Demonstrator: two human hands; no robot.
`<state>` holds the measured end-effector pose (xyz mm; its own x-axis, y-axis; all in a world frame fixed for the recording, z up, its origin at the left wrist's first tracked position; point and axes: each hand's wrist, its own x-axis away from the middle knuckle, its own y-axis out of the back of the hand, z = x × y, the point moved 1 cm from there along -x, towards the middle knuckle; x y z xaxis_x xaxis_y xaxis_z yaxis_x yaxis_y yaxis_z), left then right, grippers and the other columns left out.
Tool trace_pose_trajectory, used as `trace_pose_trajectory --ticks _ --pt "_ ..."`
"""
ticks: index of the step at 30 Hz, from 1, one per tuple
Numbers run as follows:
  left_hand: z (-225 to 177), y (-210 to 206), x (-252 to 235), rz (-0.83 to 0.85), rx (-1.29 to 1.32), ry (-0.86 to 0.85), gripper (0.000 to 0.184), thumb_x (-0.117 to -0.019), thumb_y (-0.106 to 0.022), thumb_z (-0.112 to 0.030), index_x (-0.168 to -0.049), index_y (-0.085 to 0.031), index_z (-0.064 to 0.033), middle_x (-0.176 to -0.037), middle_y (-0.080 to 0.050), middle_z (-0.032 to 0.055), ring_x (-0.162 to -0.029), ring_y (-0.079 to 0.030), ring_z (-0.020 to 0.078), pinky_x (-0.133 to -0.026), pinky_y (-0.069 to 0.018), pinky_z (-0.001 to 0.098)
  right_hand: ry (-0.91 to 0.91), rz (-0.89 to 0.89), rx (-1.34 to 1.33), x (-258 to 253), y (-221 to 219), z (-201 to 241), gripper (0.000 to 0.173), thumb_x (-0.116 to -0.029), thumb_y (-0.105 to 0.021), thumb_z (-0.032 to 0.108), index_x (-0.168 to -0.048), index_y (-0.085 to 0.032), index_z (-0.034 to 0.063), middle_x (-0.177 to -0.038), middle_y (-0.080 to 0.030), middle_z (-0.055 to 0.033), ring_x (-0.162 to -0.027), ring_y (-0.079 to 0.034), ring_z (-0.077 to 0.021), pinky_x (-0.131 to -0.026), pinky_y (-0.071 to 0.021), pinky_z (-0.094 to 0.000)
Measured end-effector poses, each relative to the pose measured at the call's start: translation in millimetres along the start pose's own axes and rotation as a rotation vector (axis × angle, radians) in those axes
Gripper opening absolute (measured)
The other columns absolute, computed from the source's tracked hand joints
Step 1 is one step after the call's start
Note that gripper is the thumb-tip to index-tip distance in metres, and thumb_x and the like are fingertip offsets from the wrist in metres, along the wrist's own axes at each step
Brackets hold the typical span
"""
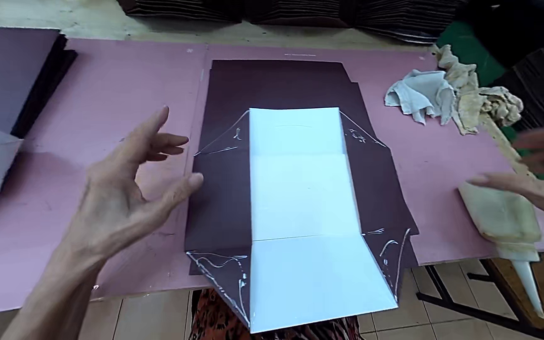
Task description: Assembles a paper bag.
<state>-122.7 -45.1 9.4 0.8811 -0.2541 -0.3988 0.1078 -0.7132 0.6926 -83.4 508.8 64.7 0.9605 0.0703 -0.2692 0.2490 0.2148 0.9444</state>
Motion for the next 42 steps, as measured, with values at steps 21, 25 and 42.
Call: trace_pose_trajectory --ticks 21,25,42 --pt "-21.3 -31.5 -41.5 0.094 0.043 -0.098 0.109 -0.0694 -0.073 -0.024 -0.159 -0.018 0.0036 -0.124 -0.065 0.0101 -0.109 -0.063 0.0121 -0.098 -0.0497 0.0303 0.217 0.264 -0.433 -83.1 -45.3 147.8 0.100 -0.0673 -0.086 0.011 -0.151 -0.036 -0.0085 -0.123 -0.066 -0.0158 -0.108 -0.062 -0.0212 -0.092 -0.0488 -0.0338" --pt "-28.4 -33.8 -25.8 -0.002 0.043 -0.192 0.107 -0.0753 -0.074 -0.015 -0.161 -0.012 0.0007 -0.124 -0.065 0.0120 -0.111 -0.065 0.0144 -0.101 -0.0504 0.0316 0.501 0.020 -0.474 -73.4 -57.9 124.4 0.085 -0.0715 -0.081 0.020 -0.143 -0.045 -0.0080 -0.119 -0.068 -0.0119 -0.112 -0.063 -0.0156 -0.101 -0.0479 -0.0308" --pt "-4.8 -27.3 16.2 0.560 -0.078 -0.279 0.118 -0.0826 -0.031 -0.090 -0.163 -0.018 -0.0048 -0.155 -0.048 0.0188 -0.149 -0.037 0.0379 -0.122 -0.0060 0.0684 -0.187 0.177 -1.877 -22.2 -19.3 97.5 0.085 -0.0993 0.005 0.066 -0.135 -0.053 0.0156 -0.088 -0.063 -0.0004 -0.064 -0.055 -0.0064 -0.056 -0.0433 -0.0171"
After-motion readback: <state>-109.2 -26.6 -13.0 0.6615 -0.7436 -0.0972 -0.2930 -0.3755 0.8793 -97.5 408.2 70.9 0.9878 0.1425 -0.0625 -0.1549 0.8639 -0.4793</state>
